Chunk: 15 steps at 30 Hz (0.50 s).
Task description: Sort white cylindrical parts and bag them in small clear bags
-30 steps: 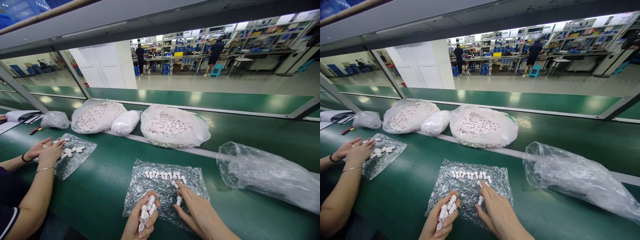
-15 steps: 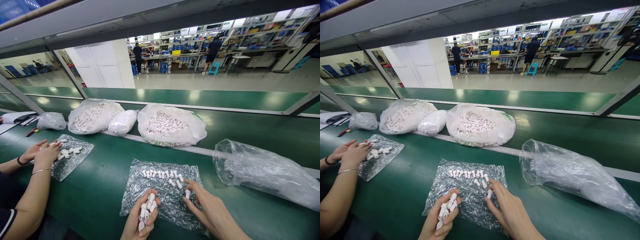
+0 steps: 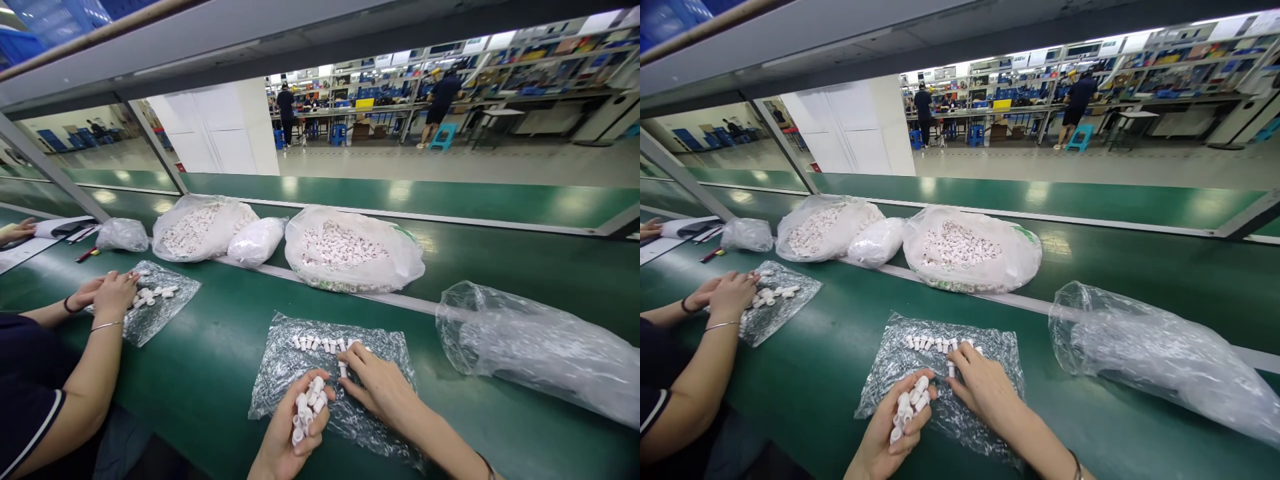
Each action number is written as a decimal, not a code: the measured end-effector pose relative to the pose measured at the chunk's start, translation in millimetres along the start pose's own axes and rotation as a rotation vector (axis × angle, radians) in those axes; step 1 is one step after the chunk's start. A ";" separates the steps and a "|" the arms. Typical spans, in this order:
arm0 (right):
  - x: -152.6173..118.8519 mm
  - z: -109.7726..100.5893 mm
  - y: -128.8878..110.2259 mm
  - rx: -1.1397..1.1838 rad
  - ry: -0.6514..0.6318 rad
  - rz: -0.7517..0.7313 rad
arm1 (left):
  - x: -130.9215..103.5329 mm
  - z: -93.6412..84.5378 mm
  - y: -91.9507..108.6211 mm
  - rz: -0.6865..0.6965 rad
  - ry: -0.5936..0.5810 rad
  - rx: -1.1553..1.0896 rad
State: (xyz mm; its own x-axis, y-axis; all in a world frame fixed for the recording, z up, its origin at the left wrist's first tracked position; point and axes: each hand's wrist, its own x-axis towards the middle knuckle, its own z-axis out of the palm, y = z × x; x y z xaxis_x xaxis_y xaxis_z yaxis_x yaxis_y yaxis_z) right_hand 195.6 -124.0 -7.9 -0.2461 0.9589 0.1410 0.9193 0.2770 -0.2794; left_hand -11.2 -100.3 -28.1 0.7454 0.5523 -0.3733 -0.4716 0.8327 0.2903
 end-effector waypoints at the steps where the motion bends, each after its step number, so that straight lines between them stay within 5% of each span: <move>1: 3.7 0.9 1.1 -0.015 -0.001 -0.004 | 0.5 1.3 0.4 0.006 -0.003 0.015; 8: 6.1 -14.8 -5.6 0.174 0.043 0.056 | 9.6 7.7 -3.7 0.052 -0.003 0.170; 15: -0.5 -23.7 -24.2 0.276 -0.079 0.022 | 15.6 12.9 -16.8 0.075 -0.009 0.318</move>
State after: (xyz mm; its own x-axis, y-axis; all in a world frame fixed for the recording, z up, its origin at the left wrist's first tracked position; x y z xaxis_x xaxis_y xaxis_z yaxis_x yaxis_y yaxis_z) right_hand 180.8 -132.6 21.3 -0.2604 0.9636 0.0605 0.8092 0.2520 -0.5308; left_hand 14.4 -106.1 -27.4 0.7193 0.6098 -0.3328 -0.3553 0.7346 0.5780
